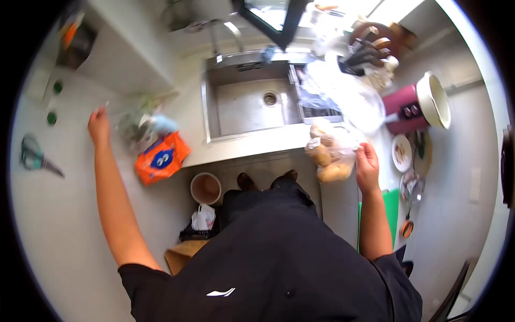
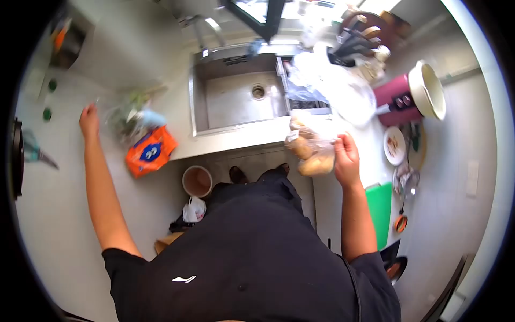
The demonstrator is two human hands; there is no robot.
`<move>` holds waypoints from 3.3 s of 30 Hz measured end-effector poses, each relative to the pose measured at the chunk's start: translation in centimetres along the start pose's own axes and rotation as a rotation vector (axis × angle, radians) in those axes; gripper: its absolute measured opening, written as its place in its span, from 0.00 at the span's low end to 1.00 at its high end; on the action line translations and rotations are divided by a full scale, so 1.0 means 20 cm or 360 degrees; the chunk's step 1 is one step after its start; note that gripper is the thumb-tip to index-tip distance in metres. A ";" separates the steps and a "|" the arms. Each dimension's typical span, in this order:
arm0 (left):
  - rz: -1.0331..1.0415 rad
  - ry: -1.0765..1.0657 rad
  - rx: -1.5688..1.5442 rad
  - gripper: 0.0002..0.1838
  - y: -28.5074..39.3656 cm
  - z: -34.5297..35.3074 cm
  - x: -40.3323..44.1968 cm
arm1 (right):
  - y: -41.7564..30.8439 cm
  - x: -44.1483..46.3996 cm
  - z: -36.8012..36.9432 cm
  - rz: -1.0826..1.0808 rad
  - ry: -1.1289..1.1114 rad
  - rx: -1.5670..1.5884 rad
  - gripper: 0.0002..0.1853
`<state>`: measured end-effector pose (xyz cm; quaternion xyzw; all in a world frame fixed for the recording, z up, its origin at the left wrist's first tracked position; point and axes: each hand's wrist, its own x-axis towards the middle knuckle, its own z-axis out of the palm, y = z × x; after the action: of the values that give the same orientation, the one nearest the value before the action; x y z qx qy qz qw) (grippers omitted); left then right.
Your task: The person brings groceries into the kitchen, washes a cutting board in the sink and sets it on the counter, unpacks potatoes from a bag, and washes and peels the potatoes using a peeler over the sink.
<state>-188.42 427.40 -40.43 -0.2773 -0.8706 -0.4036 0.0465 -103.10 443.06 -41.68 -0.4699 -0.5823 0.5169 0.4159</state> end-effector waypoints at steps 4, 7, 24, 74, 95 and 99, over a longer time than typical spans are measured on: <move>0.0027 -0.0377 0.0030 0.29 -0.33 0.02 0.07 | 0.02 -0.06 0.02 -0.0137 0.0151 -0.0372 0.08; 0.0034 -0.0308 0.0944 0.35 0.10 -0.22 -0.14 | 0.05 -0.07 -0.13 -0.0027 0.0297 -0.0464 0.09; 0.1710 -0.2274 -0.0579 0.20 2.31 1.68 -2.48 | 0.50 0.41 -1.32 -0.0371 -0.0228 -0.1746 0.07; 0.0969 -0.2131 -0.0771 0.08 2.62 2.49 -3.65 | 1.42 0.13 -1.68 0.0468 0.1005 0.0571 0.18; 0.1136 -0.2674 -0.0802 0.11 2.73 2.51 -3.55 | 1.27 0.15 -1.18 0.0070 0.1515 -0.0208 0.11; 0.1618 -0.2286 -0.0586 0.15 2.79 2.49 -3.57 | 1.14 0.13 -1.25 0.0040 0.1063 0.0039 0.15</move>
<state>-92.11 460.82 -57.81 -0.8178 -0.3836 -0.1967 -0.3812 -76.79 451.46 -61.43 -0.6155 -0.4016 0.3464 0.5830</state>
